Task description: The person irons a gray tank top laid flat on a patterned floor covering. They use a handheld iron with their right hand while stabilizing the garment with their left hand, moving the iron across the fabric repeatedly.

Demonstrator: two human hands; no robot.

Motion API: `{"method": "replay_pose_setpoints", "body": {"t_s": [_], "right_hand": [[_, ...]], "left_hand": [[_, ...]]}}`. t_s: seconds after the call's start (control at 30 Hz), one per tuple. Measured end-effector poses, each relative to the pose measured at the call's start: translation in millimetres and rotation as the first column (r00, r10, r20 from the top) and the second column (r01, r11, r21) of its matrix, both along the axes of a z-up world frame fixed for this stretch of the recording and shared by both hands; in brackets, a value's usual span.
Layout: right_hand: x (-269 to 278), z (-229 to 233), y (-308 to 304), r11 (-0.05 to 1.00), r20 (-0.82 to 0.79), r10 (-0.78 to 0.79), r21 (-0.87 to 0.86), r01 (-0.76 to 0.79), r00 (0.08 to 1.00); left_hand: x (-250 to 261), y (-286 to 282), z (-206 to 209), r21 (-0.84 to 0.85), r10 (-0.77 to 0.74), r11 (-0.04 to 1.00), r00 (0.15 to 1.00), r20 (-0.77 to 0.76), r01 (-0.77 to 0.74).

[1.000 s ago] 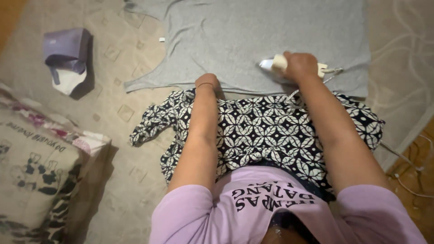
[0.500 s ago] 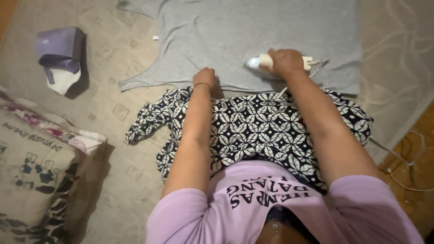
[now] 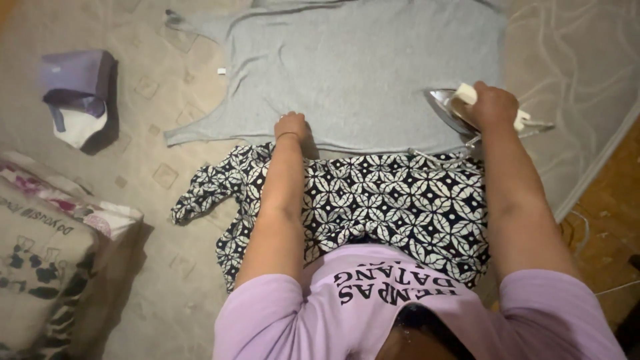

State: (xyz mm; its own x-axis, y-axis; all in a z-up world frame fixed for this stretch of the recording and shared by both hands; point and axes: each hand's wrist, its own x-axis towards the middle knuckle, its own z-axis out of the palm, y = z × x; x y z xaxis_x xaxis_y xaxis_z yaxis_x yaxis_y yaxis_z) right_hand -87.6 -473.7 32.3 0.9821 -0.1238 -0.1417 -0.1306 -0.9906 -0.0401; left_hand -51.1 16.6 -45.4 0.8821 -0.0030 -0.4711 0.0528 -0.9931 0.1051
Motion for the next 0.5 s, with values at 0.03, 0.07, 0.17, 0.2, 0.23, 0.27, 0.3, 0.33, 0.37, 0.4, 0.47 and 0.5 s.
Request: {"method": "replay_pose_setpoints", "body": {"t_s": [0.03, 0.07, 0.17, 0.2, 0.23, 0.27, 0.3, 0.33, 0.37, 0.4, 0.47, 0.5], "right_hand": [[-1, -1, -5, 1.0, -0.006, -0.026, -0.005, 0.026, 1.0], [-1, -1, -9, 0.999, -0.012, -0.052, -0.01, 0.052, 0.999], [2, 0, -10, 1.0, -0.02, 0.013, -0.012, -0.014, 1.0], [3, 1, -6, 0.998, -0.022, 0.058, -0.01, -0.058, 0.998], [4, 1, 2, 0.995, 0.017, 0.104, 0.012, -0.104, 0.994], [4, 1, 14, 0.988, 0.057, 0.149, 0.032, -0.151, 0.987], [9, 2, 27, 0.98, 0.024, 0.179, 0.083, -0.18, 0.984], [13, 3, 42, 0.969, -0.007, 0.21, 0.135, -0.207, 0.978], [17, 3, 62, 0.953, 0.028, 0.268, 0.141, -0.27, 0.963], [19, 3, 80, 0.932, 0.063, 0.326, 0.146, -0.332, 0.943], [28, 2, 121, 0.923, -0.043, 0.355, 0.171, -0.343, 0.934], [30, 1, 140, 0.912, -0.026, 0.38, 0.174, -0.37, 0.924]], "left_hand": [[-1, -3, 4, 0.006, 0.01, 1.0, 1.0, -0.012, -0.01], [0, -5, 9, 0.013, 0.019, 1.0, 1.0, -0.024, -0.019], [1, -16, 24, 0.043, 0.03, 0.999, 0.999, -0.043, -0.028], [2, -19, 29, 0.051, 0.035, 0.998, 0.997, -0.065, -0.031], [3, -20, 34, 0.059, 0.042, 0.998, 0.995, -0.087, -0.037], [4, -22, 38, 0.068, 0.05, 0.997, 0.993, -0.109, -0.042], [4, -22, 41, 0.074, 0.048, 0.996, 0.992, -0.12, -0.04], [4, -23, 43, 0.081, 0.047, 0.996, 0.99, -0.131, -0.037], [5, -23, 44, 0.089, 0.049, 0.995, 0.989, -0.14, -0.037], [5, -23, 42, 0.077, 0.065, 0.996, 0.989, -0.132, -0.055], [5, -22, 35, 0.056, 0.103, 0.994, 0.988, -0.114, -0.097], [6, -21, 30, 0.052, 0.111, 0.993, 0.989, -0.103, -0.106]]}}
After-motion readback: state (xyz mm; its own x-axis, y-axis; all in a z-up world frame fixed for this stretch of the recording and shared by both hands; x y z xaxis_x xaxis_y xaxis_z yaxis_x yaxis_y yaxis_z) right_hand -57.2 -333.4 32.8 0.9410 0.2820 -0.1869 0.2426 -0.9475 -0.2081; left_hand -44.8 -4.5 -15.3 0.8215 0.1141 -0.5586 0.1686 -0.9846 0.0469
